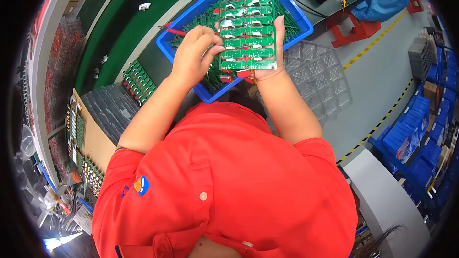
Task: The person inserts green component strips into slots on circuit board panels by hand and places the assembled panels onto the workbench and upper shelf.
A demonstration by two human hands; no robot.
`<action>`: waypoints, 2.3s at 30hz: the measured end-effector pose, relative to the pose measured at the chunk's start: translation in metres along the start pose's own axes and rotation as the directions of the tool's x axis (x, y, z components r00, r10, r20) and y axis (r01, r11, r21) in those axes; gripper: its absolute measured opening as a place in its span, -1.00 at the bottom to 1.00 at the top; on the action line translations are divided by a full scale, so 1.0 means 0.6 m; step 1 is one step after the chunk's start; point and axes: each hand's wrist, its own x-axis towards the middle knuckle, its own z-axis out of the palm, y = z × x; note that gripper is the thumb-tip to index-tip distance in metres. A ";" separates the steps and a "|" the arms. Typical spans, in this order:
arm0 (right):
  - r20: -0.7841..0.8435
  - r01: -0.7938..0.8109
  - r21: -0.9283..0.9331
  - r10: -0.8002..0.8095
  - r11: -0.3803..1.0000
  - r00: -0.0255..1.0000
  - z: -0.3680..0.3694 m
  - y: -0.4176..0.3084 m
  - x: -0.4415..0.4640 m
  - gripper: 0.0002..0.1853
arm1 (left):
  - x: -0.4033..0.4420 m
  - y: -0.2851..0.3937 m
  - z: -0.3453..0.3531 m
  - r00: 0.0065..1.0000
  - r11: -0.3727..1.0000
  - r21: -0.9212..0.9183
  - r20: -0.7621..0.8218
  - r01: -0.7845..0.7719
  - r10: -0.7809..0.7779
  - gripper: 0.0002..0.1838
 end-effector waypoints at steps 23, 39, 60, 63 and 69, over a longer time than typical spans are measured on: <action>-0.026 0.032 -0.026 -0.033 0.999 0.999 0.014 -0.002 -0.024 -0.15 | 0.045 -0.020 -0.007 0.987 0.998 0.047 -0.157 -0.033 0.040 -0.81; -0.075 -0.024 -0.280 0.003 0.960 0.997 0.035 0.024 -0.050 0.08 | 0.046 -0.011 -0.024 0.987 0.990 0.119 -0.132 -0.072 0.088 -0.86; -0.051 -0.114 -0.278 0.104 0.954 0.993 0.036 0.022 -0.064 0.10 | 0.062 -0.037 -0.038 0.985 0.994 0.107 -0.170 0.031 -0.012 -0.87; -0.036 -0.125 -0.265 0.120 0.956 0.992 0.023 0.022 -0.062 0.10 | 0.062 -0.038 -0.034 0.978 0.990 0.138 -0.206 -0.005 0.034 -0.85; -0.024 -0.098 -0.292 0.095 0.951 0.995 0.033 0.027 -0.061 0.06 | 0.071 -0.028 -0.044 0.928 0.992 -0.027 -0.350 0.126 -0.127 -0.88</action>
